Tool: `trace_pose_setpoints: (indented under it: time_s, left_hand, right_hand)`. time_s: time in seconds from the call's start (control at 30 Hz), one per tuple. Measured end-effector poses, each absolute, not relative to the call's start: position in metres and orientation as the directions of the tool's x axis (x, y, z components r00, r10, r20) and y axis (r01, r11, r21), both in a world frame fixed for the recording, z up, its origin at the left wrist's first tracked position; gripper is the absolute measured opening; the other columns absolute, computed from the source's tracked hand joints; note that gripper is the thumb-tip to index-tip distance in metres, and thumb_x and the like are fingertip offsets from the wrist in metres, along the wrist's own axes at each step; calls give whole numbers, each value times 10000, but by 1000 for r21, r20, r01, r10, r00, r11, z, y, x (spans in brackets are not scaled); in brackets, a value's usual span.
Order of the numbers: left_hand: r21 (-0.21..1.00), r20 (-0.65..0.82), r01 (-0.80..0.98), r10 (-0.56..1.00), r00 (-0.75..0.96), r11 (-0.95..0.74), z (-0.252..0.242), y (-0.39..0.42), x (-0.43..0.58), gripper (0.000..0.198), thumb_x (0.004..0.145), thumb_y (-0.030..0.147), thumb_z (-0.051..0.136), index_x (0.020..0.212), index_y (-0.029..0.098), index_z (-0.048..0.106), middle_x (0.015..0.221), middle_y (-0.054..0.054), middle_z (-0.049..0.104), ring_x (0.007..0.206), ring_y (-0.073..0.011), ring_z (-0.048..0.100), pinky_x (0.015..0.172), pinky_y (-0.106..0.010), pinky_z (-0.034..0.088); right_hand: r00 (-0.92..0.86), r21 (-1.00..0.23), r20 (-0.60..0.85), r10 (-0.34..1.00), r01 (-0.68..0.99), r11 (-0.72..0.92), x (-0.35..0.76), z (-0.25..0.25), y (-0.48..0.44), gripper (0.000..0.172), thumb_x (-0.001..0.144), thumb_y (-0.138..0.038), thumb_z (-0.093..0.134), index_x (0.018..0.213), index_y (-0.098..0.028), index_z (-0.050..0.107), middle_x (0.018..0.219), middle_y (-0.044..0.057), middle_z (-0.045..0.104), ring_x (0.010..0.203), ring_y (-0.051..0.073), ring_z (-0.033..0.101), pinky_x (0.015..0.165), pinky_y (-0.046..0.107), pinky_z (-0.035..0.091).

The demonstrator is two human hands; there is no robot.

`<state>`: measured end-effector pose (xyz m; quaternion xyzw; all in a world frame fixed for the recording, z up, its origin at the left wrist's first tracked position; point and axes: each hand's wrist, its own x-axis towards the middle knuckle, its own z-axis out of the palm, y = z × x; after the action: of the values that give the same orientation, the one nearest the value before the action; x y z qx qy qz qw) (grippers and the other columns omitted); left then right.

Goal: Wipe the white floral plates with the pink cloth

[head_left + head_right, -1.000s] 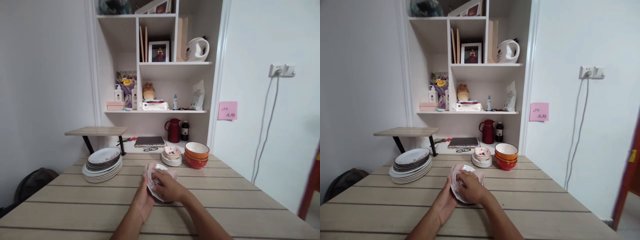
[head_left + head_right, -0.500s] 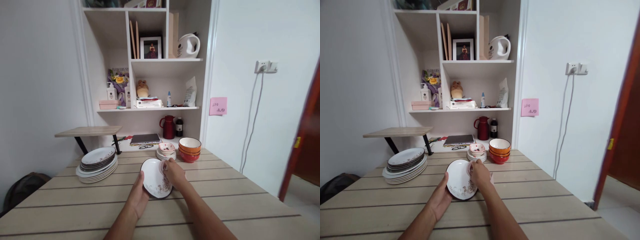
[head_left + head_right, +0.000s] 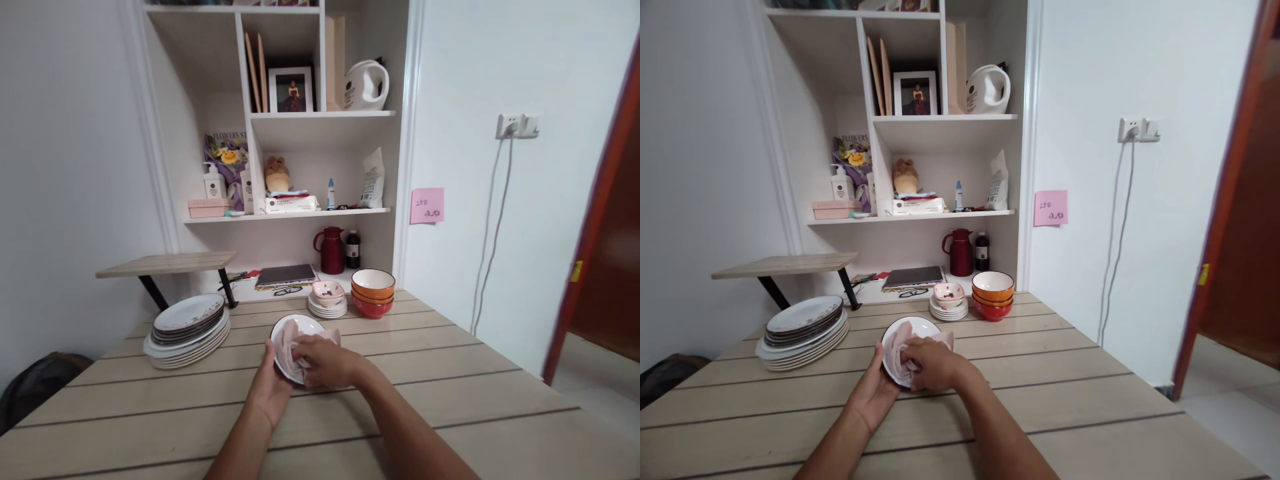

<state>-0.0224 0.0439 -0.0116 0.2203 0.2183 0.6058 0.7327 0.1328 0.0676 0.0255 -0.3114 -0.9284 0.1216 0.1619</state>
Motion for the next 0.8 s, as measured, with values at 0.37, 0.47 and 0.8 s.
trace_pose_setpoints:
  time_s: [0.37,0.47,0.8]
  left_hand:
    - [672,-100,-721,986,137,168,-3,36,-20,542,818,377,624,1298,140,540,1264,-138,635,1178,-268,581,1018,-405,446]
    - [692,-71,-696,978,196,190,-3,35,-20,574,811,398,632,1324,167,518,1275,-134,628,1201,-264,563,1024,-402,434]
    - [693,-44,-687,964,264,220,-4,33,-16,530,823,449,596,1260,149,578,1190,-144,678,1108,-274,621,994,-397,442]
  right_hand:
    - [-241,-350,285,928,875,335,163,17,89,410,726,-107,571,1113,-233,623,1079,85,601,899,213,584,735,278,377]
    - [-116,-369,313,943,899,234,152,21,90,371,779,-112,503,1130,-195,590,1098,118,588,868,219,596,698,289,369]
    - [-380,-352,352,855,793,498,109,33,67,322,808,-302,556,1120,-224,560,1136,57,567,941,196,565,710,266,359]
